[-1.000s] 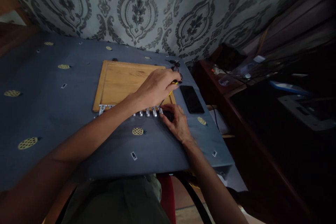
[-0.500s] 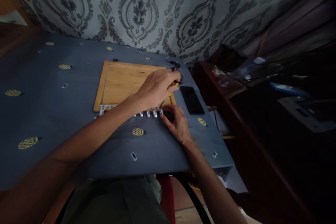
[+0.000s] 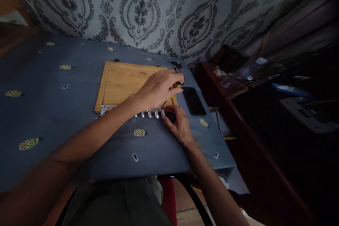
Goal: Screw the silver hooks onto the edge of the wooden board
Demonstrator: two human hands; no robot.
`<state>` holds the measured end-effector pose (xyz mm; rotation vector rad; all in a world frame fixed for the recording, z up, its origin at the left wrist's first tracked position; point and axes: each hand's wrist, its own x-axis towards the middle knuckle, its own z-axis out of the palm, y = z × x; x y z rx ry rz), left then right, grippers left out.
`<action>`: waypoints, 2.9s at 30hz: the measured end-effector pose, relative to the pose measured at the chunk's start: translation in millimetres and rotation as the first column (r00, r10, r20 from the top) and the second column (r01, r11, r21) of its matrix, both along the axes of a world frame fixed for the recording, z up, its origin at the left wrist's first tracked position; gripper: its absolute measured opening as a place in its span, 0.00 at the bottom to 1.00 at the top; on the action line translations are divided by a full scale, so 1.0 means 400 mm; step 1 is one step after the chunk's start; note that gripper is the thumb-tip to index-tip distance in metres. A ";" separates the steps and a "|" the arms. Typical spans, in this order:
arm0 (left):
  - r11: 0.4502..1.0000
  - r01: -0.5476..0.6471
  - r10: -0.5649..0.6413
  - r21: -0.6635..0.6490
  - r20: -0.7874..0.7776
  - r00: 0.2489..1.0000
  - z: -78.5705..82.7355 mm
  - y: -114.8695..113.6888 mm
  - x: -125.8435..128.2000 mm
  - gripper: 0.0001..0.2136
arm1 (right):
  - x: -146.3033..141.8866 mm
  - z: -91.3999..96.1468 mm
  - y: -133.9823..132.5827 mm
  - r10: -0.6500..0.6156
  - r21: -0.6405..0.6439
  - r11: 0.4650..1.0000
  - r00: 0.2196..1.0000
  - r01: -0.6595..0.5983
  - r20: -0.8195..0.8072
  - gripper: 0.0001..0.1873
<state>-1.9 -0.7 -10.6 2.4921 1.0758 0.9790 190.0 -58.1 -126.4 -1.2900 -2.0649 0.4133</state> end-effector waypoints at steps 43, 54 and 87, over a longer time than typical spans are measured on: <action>1.000 0.019 -0.019 -0.001 -0.007 1.000 0.002 -0.004 0.002 0.07 | 0.002 -0.006 0.002 0.009 0.009 1.000 1.000 -0.009 -0.008 0.15; 0.999 -0.036 0.037 0.025 -0.027 0.999 -0.003 -0.010 0.009 0.03 | 0.001 -0.005 0.001 -0.001 0.018 1.000 1.000 0.002 -0.003 0.15; 1.000 -0.015 0.016 0.023 -0.040 0.999 -0.002 -0.006 0.006 0.07 | 0.000 -0.001 0.002 -0.001 -0.005 1.000 1.000 0.001 0.006 0.15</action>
